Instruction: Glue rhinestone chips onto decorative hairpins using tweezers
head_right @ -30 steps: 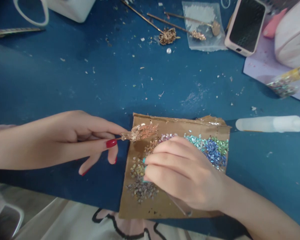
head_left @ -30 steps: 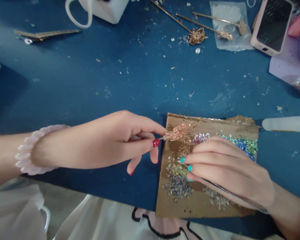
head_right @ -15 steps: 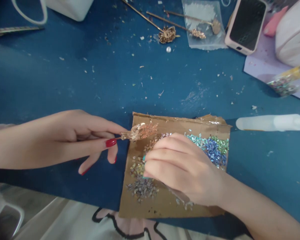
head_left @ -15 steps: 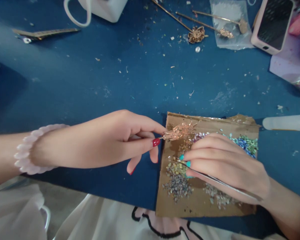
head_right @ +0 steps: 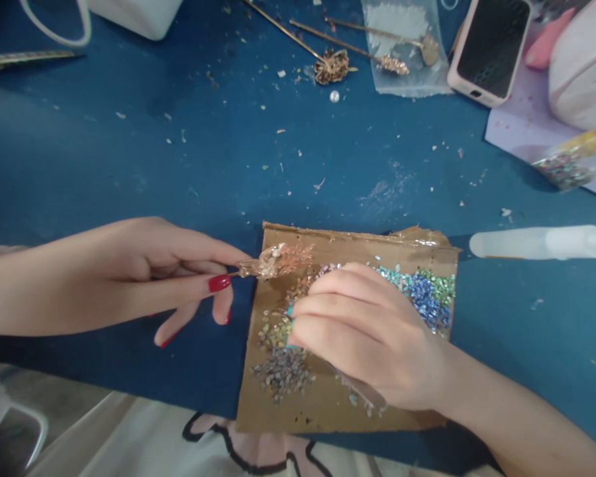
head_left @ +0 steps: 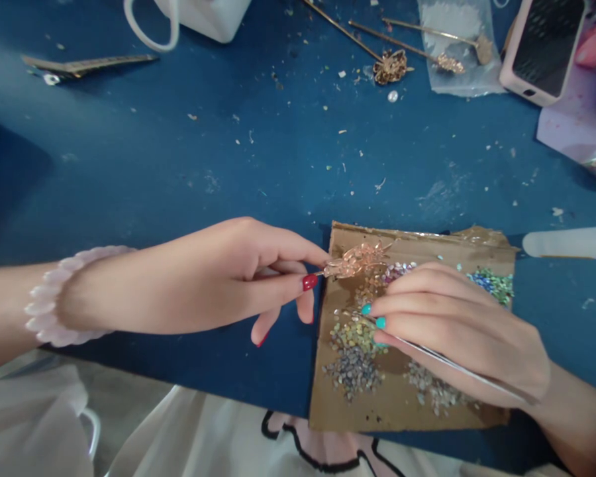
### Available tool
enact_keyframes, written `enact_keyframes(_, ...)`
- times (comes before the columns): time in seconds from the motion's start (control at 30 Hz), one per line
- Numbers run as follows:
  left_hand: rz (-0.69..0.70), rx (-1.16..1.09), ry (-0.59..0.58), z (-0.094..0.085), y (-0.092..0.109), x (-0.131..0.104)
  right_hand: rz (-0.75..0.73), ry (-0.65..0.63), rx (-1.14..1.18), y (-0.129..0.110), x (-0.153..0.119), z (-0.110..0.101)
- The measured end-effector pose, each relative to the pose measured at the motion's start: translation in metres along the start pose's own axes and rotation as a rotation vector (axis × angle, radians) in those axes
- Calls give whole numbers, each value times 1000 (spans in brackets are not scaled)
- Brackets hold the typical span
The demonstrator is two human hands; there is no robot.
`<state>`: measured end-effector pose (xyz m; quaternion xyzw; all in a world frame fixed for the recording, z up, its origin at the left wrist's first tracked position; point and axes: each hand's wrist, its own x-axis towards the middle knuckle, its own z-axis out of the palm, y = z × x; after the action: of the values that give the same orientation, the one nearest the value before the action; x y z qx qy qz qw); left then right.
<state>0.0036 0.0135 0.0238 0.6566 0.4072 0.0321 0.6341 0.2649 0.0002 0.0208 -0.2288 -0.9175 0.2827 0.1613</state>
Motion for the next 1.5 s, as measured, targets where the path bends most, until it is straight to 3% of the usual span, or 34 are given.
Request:
enact_keyframes(1.17, -15, -1, -13, -1, 1, 3, -19, 3, -68, -12, -3, 6)
enact_keyframes(1.5, 15, -53, -21, 0, 2, 1, -42, 7, -75, -6, -5, 4)
